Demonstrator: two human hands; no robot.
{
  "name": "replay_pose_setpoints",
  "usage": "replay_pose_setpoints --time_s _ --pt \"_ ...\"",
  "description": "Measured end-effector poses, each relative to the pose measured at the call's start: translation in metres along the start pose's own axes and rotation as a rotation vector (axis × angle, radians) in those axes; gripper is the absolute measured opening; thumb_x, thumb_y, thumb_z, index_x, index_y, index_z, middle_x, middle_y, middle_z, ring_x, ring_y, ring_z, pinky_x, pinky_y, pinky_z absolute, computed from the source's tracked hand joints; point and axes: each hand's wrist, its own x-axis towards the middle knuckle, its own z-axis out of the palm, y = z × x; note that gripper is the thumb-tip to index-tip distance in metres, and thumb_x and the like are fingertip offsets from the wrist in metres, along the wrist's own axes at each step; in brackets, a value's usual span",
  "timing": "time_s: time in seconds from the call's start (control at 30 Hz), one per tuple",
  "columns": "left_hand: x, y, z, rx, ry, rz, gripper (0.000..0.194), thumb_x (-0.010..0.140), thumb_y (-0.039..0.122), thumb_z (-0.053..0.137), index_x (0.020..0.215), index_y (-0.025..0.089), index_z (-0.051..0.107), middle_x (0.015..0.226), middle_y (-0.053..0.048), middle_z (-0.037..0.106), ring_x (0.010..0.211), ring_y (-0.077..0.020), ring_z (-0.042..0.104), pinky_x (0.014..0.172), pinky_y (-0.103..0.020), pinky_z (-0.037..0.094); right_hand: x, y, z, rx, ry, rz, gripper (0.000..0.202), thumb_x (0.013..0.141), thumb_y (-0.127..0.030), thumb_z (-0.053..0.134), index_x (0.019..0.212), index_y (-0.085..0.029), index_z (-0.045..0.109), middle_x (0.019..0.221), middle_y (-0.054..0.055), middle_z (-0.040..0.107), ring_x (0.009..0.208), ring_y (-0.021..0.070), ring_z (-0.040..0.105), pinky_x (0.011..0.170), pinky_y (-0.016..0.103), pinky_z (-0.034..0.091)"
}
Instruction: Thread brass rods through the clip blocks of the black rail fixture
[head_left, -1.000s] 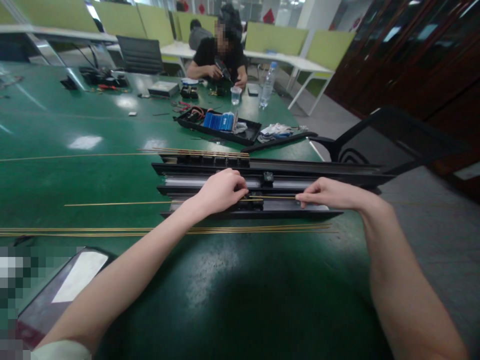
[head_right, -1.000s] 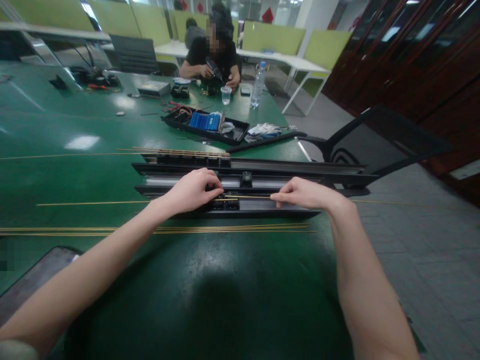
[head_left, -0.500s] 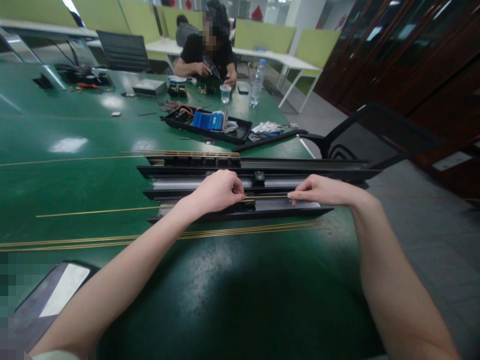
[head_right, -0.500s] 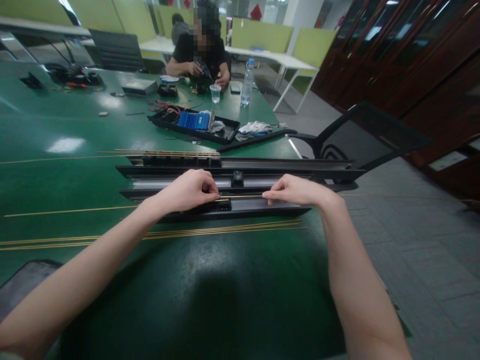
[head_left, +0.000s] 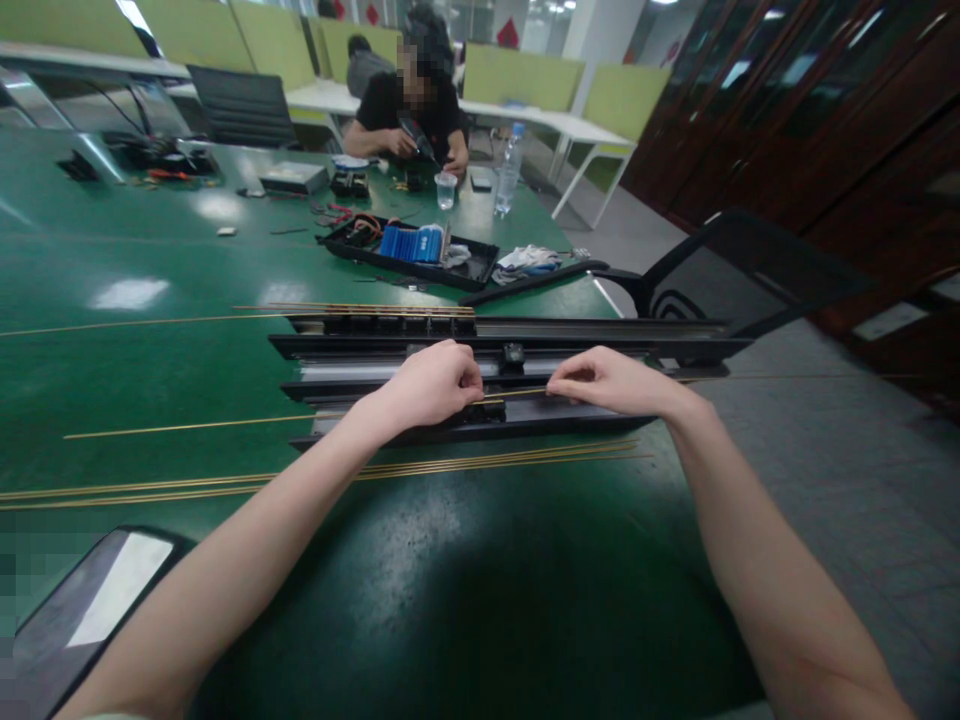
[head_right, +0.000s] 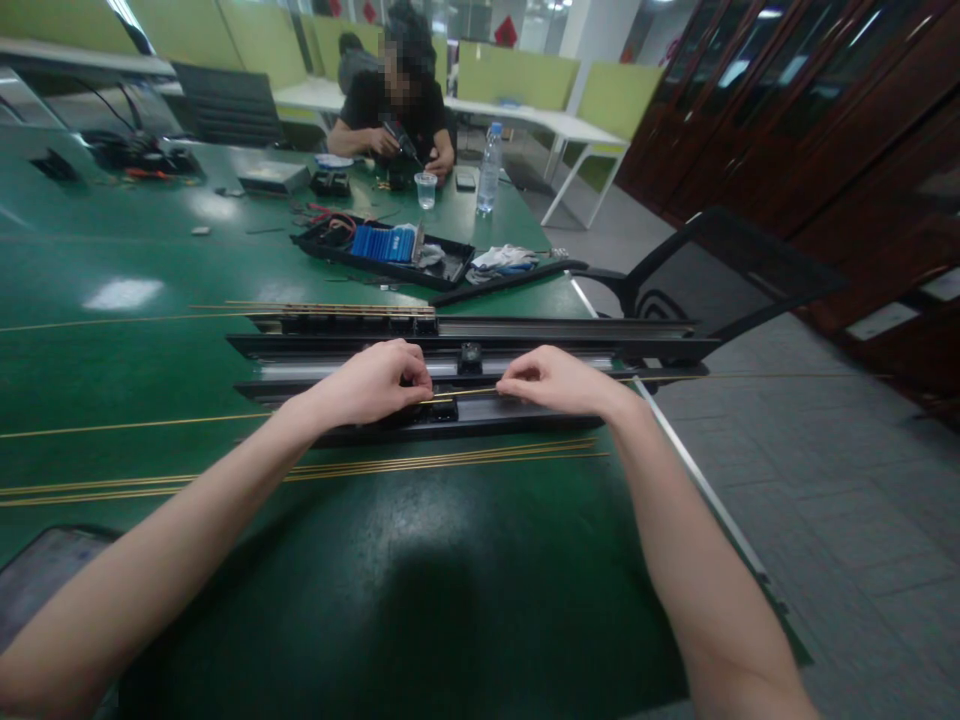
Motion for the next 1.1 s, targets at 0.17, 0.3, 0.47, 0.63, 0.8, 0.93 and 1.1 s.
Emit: replay_pose_setpoints --time_s 0.17,0.3,0.47,0.63,0.8,0.93,1.1 --pt "-0.001 0.003 -0.001 0.012 -0.008 0.009 0.017 0.085 0.027 0.061 0.083 0.021 0.077 0.094 -0.004 0.071 0.094 -0.0219 0.063 0.078 -0.030 0.047 0.012 -0.005 0.023 -0.012 0.130 -0.181 0.030 0.092 -0.043 0.060 0.092 -0.019 0.078 0.079 0.002 0.073 0.068 0.0161 0.060 0.064 0.028 0.041" --pt "-0.003 0.004 -0.001 -0.003 0.001 -0.009 0.018 0.086 0.027 0.060 0.083 0.021 0.077 0.092 -0.004 0.070 0.092 -0.0215 0.063 0.075 -0.029 0.046 0.018 -0.008 0.041 -0.123 0.253 -0.343 0.021 0.095 -0.032 0.060 0.097 -0.020 0.076 0.090 0.005 0.075 0.079 0.0179 0.066 0.072 0.028 0.044" --pt "-0.004 0.003 0.001 -0.019 0.015 -0.021 0.018 0.086 0.029 0.061 0.082 0.021 0.077 0.092 -0.004 0.070 0.090 -0.0209 0.063 0.074 -0.029 0.046 0.018 -0.002 0.054 -0.171 0.340 -0.459 0.020 0.098 -0.026 0.057 0.105 -0.019 0.075 0.092 0.006 0.073 0.079 0.0167 0.066 0.072 0.027 0.045" --pt "-0.005 0.005 0.002 -0.022 0.043 -0.029 0.019 0.086 0.028 0.060 0.081 0.021 0.077 0.091 -0.004 0.070 0.088 -0.0203 0.063 0.074 -0.029 0.045 0.017 0.003 0.056 -0.222 0.371 -0.518 0.022 0.099 -0.025 0.055 0.105 -0.019 0.076 0.089 0.006 0.072 0.072 0.0152 0.063 0.065 0.026 0.043" --pt "-0.006 0.006 0.003 -0.053 0.050 -0.043 0.019 0.086 0.029 0.061 0.081 0.021 0.078 0.089 -0.004 0.070 0.082 -0.0187 0.064 0.071 -0.029 0.045 0.015 -0.001 0.054 -0.267 0.396 -0.535 0.022 0.099 -0.023 0.055 0.104 -0.019 0.076 0.088 0.006 0.072 0.071 0.0150 0.063 0.064 0.026 0.042" --pt "-0.009 0.002 -0.001 -0.103 0.069 -0.058 0.020 0.087 0.030 0.061 0.084 0.022 0.079 0.090 -0.003 0.072 0.079 -0.0174 0.065 0.071 -0.028 0.047 0.015 -0.002 0.054 -0.270 0.387 -0.542 0.022 0.099 -0.023 0.055 0.104 -0.019 0.076 0.088 0.005 0.072 0.072 0.0152 0.064 0.065 0.026 0.043" --pt "-0.013 -0.008 -0.011 -0.109 0.079 -0.040 0.026 0.088 0.035 0.059 0.097 0.020 0.079 0.094 -0.004 0.074 0.079 -0.0171 0.066 0.073 -0.027 0.049 0.016 0.000 0.054 -0.244 0.393 -0.556 0.022 0.099 -0.022 0.055 0.104 -0.019 0.076 0.088 0.005 0.071 0.071 0.0148 0.064 0.064 0.026 0.042"
